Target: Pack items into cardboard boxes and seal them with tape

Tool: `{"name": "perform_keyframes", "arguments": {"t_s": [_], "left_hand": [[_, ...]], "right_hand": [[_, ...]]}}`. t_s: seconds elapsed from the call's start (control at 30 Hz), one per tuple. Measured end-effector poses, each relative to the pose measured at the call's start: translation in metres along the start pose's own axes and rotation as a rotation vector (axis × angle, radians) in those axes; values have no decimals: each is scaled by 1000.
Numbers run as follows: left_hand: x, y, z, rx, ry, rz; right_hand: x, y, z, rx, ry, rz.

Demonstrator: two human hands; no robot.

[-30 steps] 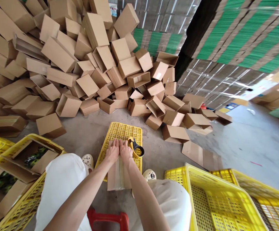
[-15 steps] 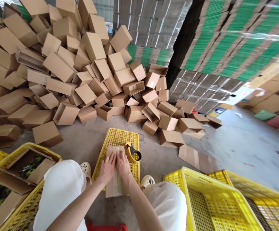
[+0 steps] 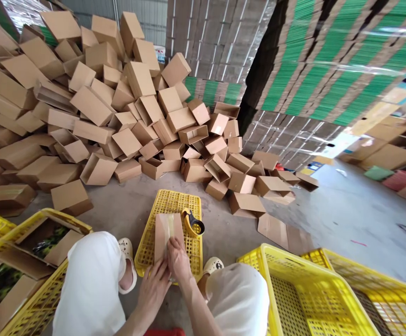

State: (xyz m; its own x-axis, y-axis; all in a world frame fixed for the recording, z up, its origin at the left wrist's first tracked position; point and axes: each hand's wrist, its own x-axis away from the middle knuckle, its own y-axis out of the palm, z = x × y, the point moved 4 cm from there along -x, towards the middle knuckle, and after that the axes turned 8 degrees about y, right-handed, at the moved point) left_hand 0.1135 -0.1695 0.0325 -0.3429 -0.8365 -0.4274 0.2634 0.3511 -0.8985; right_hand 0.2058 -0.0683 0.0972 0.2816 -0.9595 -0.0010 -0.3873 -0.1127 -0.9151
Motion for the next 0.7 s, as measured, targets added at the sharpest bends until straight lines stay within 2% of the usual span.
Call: {"name": "perform_keyframes", "arguments": {"t_s": [0.1,0.27,0.37,0.43,0.53,0.7], "left_hand": [[0,-6,-7,13,61,49],[12,-18,-4,-40,176,56],[21,-22,0,-71,228,94],[21,-23,1,-82,231,100],[8,-20,-5,-68,192,40],[-34,-5,-29,-11,90,-48]], "right_hand": [[38,11,14,-47,-61,45],[113,49,52,-41,-115,213],[135,68,60,14,-131,261],[135,69,57,40,-94,285],[115,57,45,66,10,268],[54,24,28,86,87,60]]}}
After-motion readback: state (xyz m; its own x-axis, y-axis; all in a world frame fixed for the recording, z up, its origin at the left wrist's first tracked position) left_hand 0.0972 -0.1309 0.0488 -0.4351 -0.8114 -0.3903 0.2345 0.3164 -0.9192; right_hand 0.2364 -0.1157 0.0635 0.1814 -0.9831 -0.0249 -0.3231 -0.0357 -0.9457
